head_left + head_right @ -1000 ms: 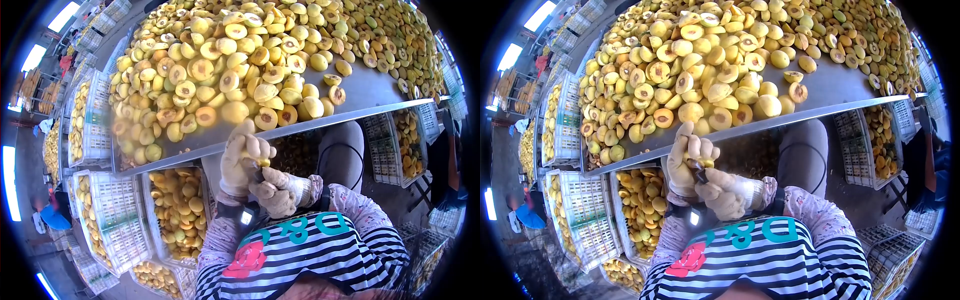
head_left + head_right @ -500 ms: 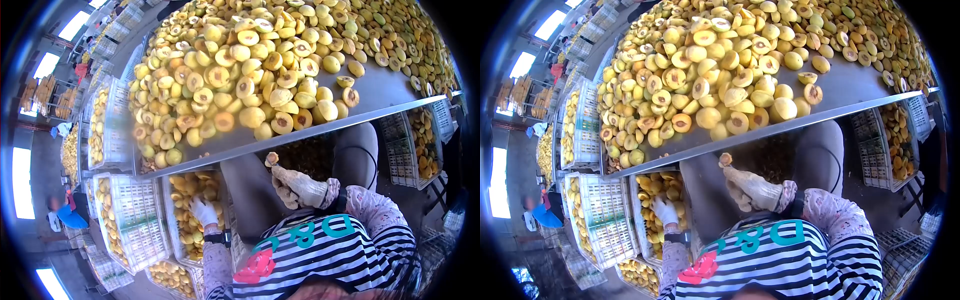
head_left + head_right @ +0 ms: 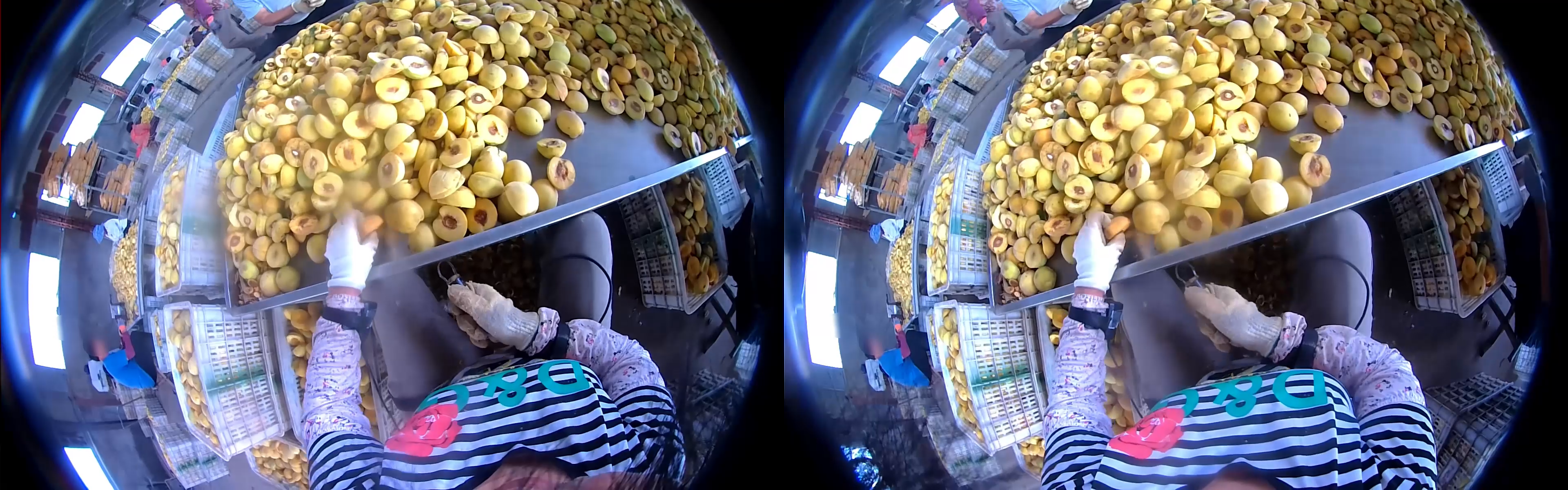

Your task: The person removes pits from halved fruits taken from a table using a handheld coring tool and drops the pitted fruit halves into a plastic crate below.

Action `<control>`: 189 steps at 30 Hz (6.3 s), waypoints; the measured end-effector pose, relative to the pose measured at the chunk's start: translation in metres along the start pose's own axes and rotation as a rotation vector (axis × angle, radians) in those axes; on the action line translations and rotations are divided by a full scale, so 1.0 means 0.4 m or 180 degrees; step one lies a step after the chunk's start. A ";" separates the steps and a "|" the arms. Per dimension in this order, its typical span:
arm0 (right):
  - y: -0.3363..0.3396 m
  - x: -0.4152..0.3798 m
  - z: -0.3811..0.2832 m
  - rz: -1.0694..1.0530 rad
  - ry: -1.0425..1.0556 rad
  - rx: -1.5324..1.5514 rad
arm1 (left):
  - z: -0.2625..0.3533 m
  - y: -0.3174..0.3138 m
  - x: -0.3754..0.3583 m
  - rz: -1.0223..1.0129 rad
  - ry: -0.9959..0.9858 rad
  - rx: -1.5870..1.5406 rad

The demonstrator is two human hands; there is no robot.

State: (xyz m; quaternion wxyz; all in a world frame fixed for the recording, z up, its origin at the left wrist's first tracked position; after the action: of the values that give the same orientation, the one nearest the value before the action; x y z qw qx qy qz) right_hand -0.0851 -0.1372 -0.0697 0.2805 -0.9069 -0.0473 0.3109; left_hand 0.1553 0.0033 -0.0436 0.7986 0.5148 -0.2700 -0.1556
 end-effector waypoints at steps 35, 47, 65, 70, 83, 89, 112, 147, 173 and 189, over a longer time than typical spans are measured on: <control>-0.050 0.051 -0.034 -0.0263 0.1226 -0.1670 | 0.290 0.013 -0.187 -0.0743 0.1914 -0.4939; -0.102 0.000 -0.004 -0.1529 -0.0031 0.0699 | 0.320 0.029 -0.234 0.0622 0.0873 -0.4995; -0.104 -0.018 0.013 -0.2446 -0.0736 0.1892 | 0.344 -0.005 -0.172 -0.1320 0.1743 -0.5430; -0.132 -0.090 -0.031 -0.3619 -0.0846 0.2316 | 0.356 -0.121 -0.180 -0.1364 0.3235 -0.7041; -0.068 0.013 0.019 -0.0736 -0.0441 0.0777 | -0.350 -0.036 -0.630 -0.0141 0.1683 0.1136; -0.109 0.001 0.002 -0.0579 -0.0451 0.0574 | -0.134 0.232 -0.186 0.0899 0.0752 0.0251; -0.051 -0.028 -0.226 0.1395 0.2187 -0.3415 | 0.301 -0.029 -0.247 -0.0338 0.1848 -0.5638; -0.042 -0.005 -0.035 -0.0529 0.0718 -0.0851 | 0.340 0.030 -0.180 -0.0902 0.1898 -0.5113; -0.040 0.006 0.020 -0.0808 -0.0508 0.1338 | 0.001 0.091 -0.372 0.1844 0.1218 -0.2315; -0.055 -0.026 -0.025 -0.0383 -0.0217 0.0540 | -0.188 0.104 -0.048 -0.0632 0.1226 0.1089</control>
State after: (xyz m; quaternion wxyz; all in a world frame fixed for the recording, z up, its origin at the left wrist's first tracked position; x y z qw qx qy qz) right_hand -0.0855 -0.1260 -0.0459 0.3726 -0.8643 -0.0847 0.3271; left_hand 0.1830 0.0865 -0.0356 0.7175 0.6863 -0.0837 -0.0845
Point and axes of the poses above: each hand's wrist, its own x-axis towards the middle knuckle, its own y-axis out of the back of the hand, z = x × y, the point moved 6 cm from there along x, towards the middle knuckle, and after that the axes turned 1 degree about x, right-handed, at the moved point
